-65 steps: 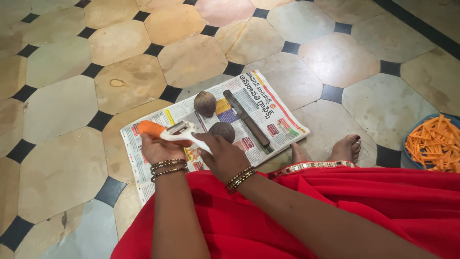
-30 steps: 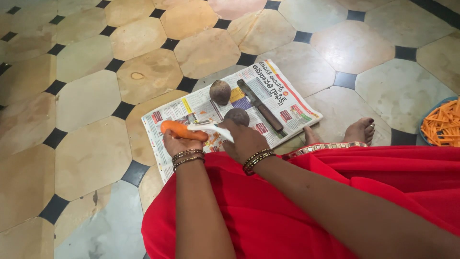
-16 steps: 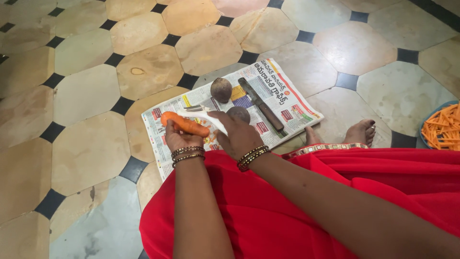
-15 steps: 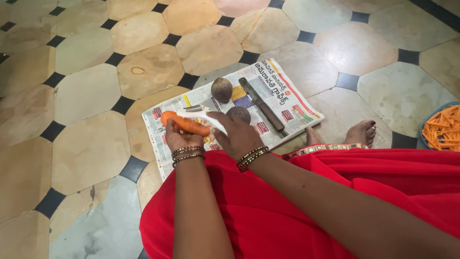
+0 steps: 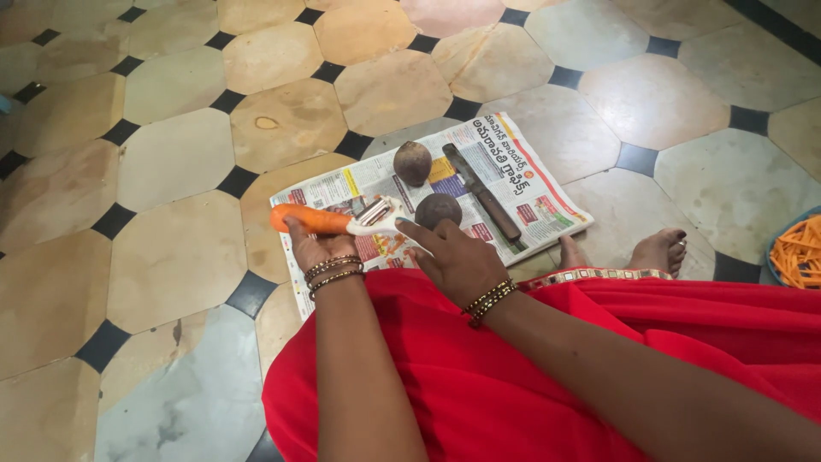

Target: Peeling a carrot using a handheld peeler over a newspaper.

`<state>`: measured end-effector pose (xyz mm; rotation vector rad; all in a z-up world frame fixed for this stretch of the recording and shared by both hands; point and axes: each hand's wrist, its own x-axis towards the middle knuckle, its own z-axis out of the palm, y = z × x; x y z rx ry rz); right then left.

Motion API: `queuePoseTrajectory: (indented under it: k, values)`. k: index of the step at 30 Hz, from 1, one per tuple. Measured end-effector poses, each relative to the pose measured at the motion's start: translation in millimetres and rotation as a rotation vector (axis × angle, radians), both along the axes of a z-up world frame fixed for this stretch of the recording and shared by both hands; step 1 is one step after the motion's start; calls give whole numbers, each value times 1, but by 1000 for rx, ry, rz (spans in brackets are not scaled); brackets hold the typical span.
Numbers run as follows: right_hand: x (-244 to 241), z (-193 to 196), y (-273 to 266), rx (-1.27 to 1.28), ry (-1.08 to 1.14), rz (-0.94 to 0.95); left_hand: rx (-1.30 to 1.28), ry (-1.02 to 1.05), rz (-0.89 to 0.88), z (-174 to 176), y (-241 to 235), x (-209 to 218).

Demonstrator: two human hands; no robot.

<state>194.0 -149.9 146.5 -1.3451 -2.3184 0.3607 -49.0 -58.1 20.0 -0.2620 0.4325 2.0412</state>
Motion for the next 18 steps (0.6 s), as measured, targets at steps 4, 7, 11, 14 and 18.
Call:
queuePoseTrajectory:
  k: [4, 7, 11, 14, 18]
  values:
    - [-7, -2, 3, 36, 95, 16, -28, 14, -36, 11, -1, 10]
    - [-19, 0, 6, 25, 195, 12, -27, 14, -125, 15, 0, 20]
    - [-32, -1, 9, 27, 241, -8, 89, 74, -205, 29, -7, 31]
    - [-32, -2, 10, 11, 255, -22, 104, 82, -201, 41, -15, 37]
    - [-21, -8, 12, -93, 209, -37, 65, 94, -155, 38, -14, 33]
